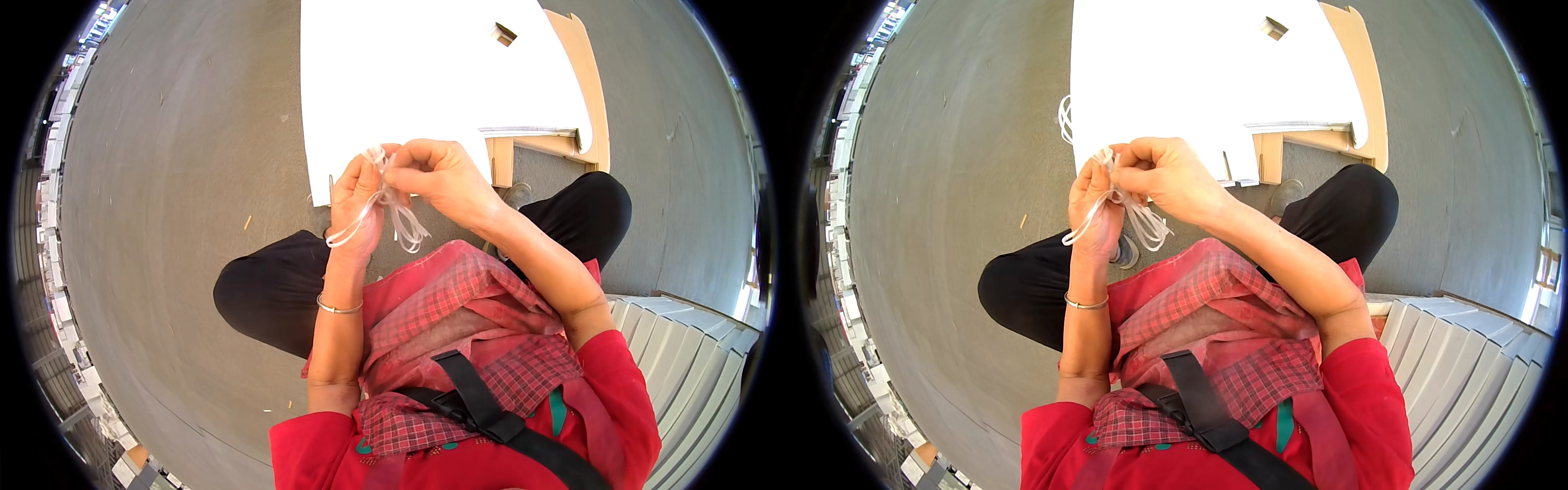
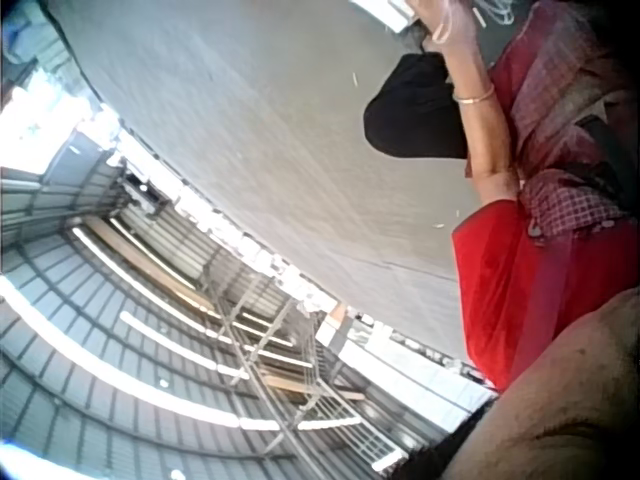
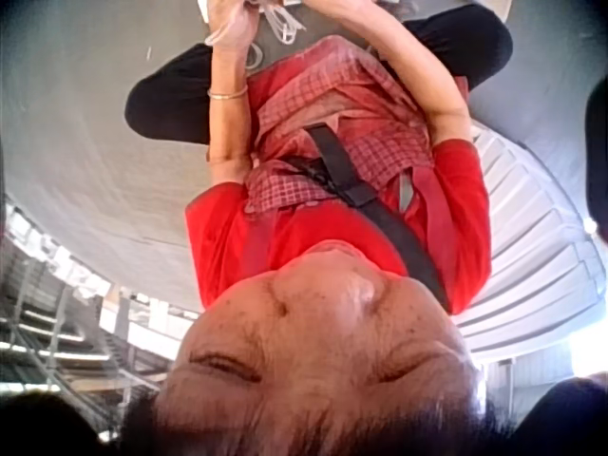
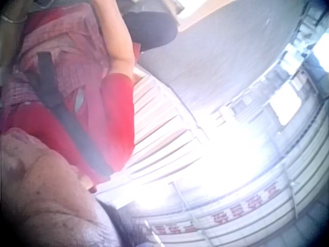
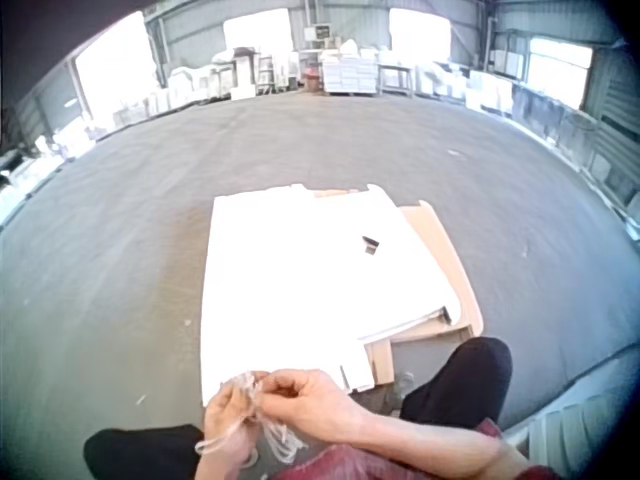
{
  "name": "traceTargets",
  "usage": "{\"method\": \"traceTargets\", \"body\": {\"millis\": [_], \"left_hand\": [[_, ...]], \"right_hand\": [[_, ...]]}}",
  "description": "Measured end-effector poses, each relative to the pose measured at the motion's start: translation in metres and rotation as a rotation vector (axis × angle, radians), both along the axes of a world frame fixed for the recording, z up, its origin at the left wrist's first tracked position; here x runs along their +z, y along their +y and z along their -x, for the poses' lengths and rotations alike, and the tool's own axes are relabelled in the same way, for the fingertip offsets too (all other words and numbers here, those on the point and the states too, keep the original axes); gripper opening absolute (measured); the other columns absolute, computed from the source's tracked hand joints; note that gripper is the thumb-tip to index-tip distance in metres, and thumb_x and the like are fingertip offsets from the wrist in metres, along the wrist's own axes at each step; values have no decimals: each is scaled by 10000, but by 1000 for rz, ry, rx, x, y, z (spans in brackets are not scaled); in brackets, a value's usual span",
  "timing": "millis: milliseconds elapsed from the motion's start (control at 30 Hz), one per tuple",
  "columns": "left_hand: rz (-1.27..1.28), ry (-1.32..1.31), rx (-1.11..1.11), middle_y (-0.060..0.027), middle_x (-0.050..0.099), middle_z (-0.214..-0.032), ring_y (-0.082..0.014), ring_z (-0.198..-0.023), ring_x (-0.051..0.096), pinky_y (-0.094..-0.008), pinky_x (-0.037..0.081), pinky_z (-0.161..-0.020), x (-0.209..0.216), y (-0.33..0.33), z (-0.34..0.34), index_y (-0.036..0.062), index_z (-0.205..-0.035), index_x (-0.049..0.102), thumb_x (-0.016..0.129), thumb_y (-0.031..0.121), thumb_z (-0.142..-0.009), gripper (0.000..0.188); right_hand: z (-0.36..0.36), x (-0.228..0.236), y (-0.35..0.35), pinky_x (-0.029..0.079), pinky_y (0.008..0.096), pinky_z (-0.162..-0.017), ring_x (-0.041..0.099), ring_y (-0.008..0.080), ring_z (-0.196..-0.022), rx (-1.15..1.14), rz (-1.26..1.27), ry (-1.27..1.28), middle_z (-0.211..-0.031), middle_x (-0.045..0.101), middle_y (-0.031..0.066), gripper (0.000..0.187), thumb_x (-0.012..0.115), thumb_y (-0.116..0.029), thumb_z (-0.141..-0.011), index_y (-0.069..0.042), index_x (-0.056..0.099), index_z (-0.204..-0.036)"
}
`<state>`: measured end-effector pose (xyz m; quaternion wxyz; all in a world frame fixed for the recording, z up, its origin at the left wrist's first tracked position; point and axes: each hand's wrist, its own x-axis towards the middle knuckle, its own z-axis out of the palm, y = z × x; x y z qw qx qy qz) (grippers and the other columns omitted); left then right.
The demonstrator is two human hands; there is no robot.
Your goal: The person sits on the floor and assembles a cardboard box by hand. They fold the pre-cut flaps and tabs of the cardboard sheet to form the box structure, securing the sides into place.
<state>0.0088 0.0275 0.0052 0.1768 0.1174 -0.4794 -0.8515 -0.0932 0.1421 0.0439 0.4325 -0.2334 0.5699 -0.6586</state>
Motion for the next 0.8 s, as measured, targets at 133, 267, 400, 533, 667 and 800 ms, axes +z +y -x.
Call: {"method": "traceTargets", "body": {"millis": [133,267,400,533,667,800], "left_hand": [[32,-53,186,-10,587,-836,-77,-679,526,-221,445,-620,-4,3,7,-25,-1143,604,499,334,-988,405],[60,-78,197,-2,573,-772,-67,-602,504,-209,415,-531,-4,4,5,-29,-1132,611,497,327,-992,399],[155,-118,166,-64,618,-947,-80,-678,535,-218,435,-564,-9,6,-2,-35,-1130,599,498,323,-992,397],[258,-88,183,4,552,-731,-57,-565,471,-196,382,-488,-9,11,2,-25,-1126,614,490,319,-996,388],[331,-61,147,0,539,-708,-59,-550,460,-198,378,-480,-13,9,-1,-23,-1148,596,487,310,-999,381],[353,-107,133,0,523,-666,-61,-527,461,-205,384,-466,-9,14,-1,-15,-1073,599,475,312,-1003,357]], "right_hand": [[-6,-4,0,365,208,-503,457,40,-565,-75,1,-186,-673,563,-9,131,647,-120,-856,-21,616,-775],[-1,-14,-1,320,198,-460,429,38,-521,103,1,-153,-660,574,5,148,659,-145,-856,-30,621,-772],[11,-20,-1,312,200,-439,440,49,-501,199,-54,-191,-651,596,30,148,670,-148,-842,-30,622,-767],[16,-22,2,301,201,-426,447,54,-500,222,-77,-208,-655,613,44,138,681,-144,-827,-25,631,-779],[15,-15,3,390,234,-479,506,86,-546,151,-47,-145,-679,626,57,128,665,-121,-841,0,639,-809],[8,-10,4,463,275,-566,563,115,-607,-24,-59,51,-713,631,64,142,651,-102,-856,36,631,-833]]}}
